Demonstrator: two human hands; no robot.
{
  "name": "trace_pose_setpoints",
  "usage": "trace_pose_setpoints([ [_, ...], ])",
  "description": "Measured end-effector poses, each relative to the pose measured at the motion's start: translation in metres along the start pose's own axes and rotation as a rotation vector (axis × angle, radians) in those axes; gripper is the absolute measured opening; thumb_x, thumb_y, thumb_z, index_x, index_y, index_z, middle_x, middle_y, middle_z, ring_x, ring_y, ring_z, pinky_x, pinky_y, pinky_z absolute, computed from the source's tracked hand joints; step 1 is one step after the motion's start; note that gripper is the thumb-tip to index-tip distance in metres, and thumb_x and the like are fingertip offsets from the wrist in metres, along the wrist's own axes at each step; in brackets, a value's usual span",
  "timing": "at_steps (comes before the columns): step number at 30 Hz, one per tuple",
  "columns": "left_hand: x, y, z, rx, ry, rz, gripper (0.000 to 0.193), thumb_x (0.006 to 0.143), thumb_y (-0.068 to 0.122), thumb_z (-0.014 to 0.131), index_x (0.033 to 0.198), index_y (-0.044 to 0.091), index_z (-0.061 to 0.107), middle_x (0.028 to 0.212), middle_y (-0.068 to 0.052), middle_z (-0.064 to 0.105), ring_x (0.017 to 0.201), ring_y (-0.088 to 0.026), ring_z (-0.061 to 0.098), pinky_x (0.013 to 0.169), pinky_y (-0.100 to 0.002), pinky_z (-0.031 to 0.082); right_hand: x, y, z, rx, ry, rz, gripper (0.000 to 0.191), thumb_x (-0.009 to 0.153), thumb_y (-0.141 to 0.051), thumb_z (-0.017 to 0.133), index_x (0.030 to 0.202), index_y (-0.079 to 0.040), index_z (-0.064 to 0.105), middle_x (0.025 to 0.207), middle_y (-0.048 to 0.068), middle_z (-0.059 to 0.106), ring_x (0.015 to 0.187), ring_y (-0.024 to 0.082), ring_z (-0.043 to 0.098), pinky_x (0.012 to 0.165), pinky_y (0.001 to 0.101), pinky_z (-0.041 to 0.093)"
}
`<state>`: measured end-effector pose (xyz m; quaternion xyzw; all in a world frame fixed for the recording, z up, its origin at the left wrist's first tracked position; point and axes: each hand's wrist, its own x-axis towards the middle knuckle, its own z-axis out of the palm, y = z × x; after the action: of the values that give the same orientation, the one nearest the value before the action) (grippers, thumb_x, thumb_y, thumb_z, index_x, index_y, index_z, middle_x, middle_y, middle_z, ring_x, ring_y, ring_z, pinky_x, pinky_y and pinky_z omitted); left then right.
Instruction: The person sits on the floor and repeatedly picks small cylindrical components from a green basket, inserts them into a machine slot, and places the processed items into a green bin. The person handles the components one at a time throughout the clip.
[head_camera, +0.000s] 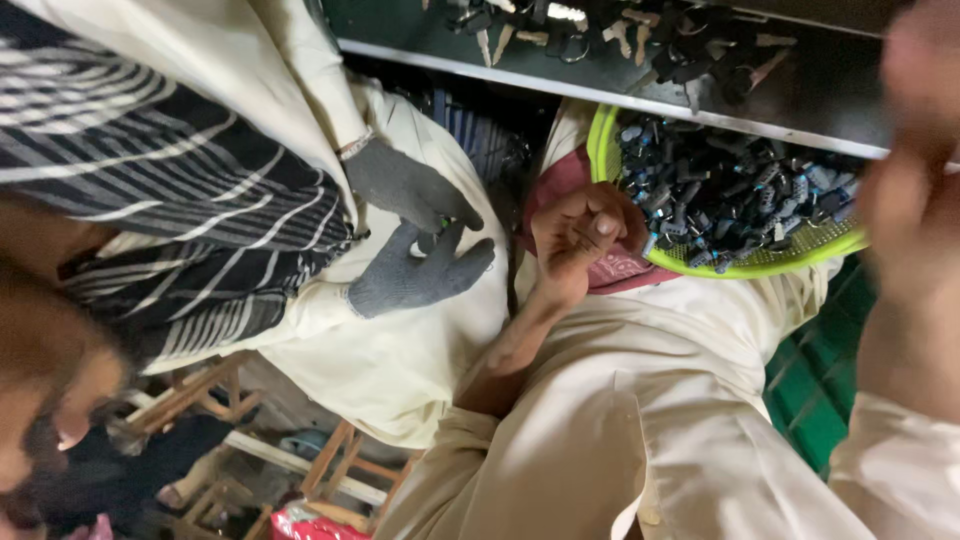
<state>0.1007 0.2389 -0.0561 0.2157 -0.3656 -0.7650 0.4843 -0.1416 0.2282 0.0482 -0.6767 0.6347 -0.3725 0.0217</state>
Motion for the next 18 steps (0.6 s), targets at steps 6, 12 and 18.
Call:
trace_pose_setpoints([
  [6,0.011,0.015,0.009,-0.021,0.026,-0.164,0.023,0.107,0.019,0.061,0.098,-0.001,0.058,0.092,-0.013,0.064,0.074,-0.013,0.059,0.070,-0.026,0.049,-0.080,-0.036,0.053,0.376,-0.143,0.219,0.029,0.089,-0.001,0.070,0.115,0.009,0.062,0.109,0.020,0.071,0.094,0.031,0.070,0.084,0.0391,0.057],
  [12,0.019,0.025,0.027,0.431,0.005,0.033,0.027,0.090,0.006,0.073,0.106,-0.001,0.053,0.116,-0.011,0.056,0.101,-0.013,0.057,0.087,-0.026,0.050,-0.109,-0.042,0.076,0.670,0.094,0.394,0.027,0.090,0.025,0.066,0.108,0.004,0.063,0.105,0.019,0.070,0.093,0.024,0.070,0.081,0.0286,0.058],
  [18,0.014,0.027,0.022,0.669,0.014,-0.069,0.020,0.096,0.009,0.073,0.111,0.001,0.064,0.097,-0.004,0.069,0.079,-0.008,0.065,0.074,-0.023,0.054,-0.123,-0.027,0.070,0.910,0.028,0.491,0.024,0.098,0.024,0.061,0.114,0.006,0.056,0.111,0.022,0.068,0.099,0.023,0.071,0.084,0.0286,0.061],
])
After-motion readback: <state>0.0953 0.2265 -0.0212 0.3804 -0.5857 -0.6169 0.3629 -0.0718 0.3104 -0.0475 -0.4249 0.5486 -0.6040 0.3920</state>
